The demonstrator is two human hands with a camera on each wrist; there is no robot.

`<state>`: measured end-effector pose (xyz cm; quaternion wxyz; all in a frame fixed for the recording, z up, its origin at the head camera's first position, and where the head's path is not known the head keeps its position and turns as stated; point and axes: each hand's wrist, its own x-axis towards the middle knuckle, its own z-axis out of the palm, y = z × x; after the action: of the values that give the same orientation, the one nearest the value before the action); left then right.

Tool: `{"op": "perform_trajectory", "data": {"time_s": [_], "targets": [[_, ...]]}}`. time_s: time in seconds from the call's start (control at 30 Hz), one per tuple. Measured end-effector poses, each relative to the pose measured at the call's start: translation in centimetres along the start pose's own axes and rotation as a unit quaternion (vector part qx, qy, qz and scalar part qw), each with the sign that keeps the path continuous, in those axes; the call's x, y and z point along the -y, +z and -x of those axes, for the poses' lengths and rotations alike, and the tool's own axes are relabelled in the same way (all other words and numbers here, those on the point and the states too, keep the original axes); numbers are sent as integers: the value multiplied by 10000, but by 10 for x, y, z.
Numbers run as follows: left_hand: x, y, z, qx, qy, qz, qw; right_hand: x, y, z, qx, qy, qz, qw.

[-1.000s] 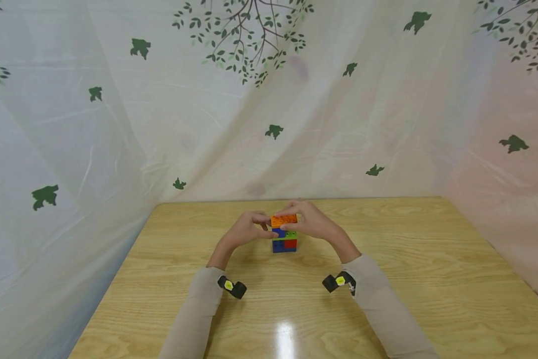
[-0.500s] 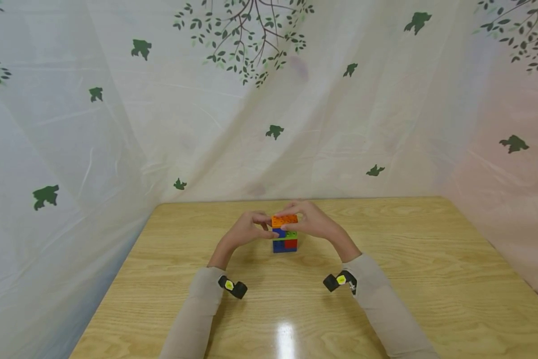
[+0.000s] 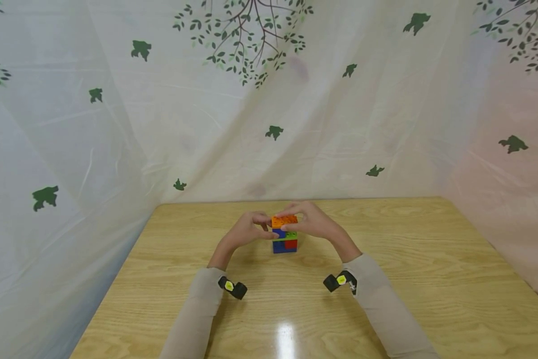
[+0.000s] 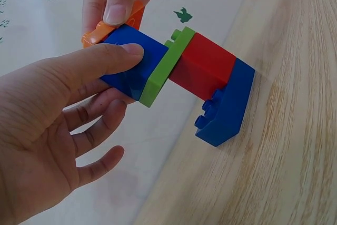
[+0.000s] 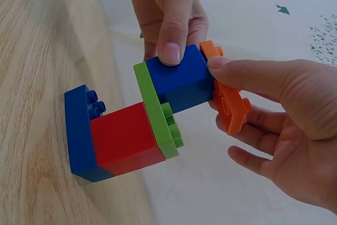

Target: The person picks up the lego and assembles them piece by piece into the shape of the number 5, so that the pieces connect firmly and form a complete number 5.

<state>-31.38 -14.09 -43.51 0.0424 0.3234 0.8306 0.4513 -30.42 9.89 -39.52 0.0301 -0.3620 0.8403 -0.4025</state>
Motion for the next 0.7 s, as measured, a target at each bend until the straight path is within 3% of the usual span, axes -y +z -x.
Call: {"op": "perform_trajectory", "data": {"time_s": [0.7], "targets": [[-1, 1, 0, -42, -33, -5, 10000, 4, 0, 0, 6, -59, 318, 9995]]}}
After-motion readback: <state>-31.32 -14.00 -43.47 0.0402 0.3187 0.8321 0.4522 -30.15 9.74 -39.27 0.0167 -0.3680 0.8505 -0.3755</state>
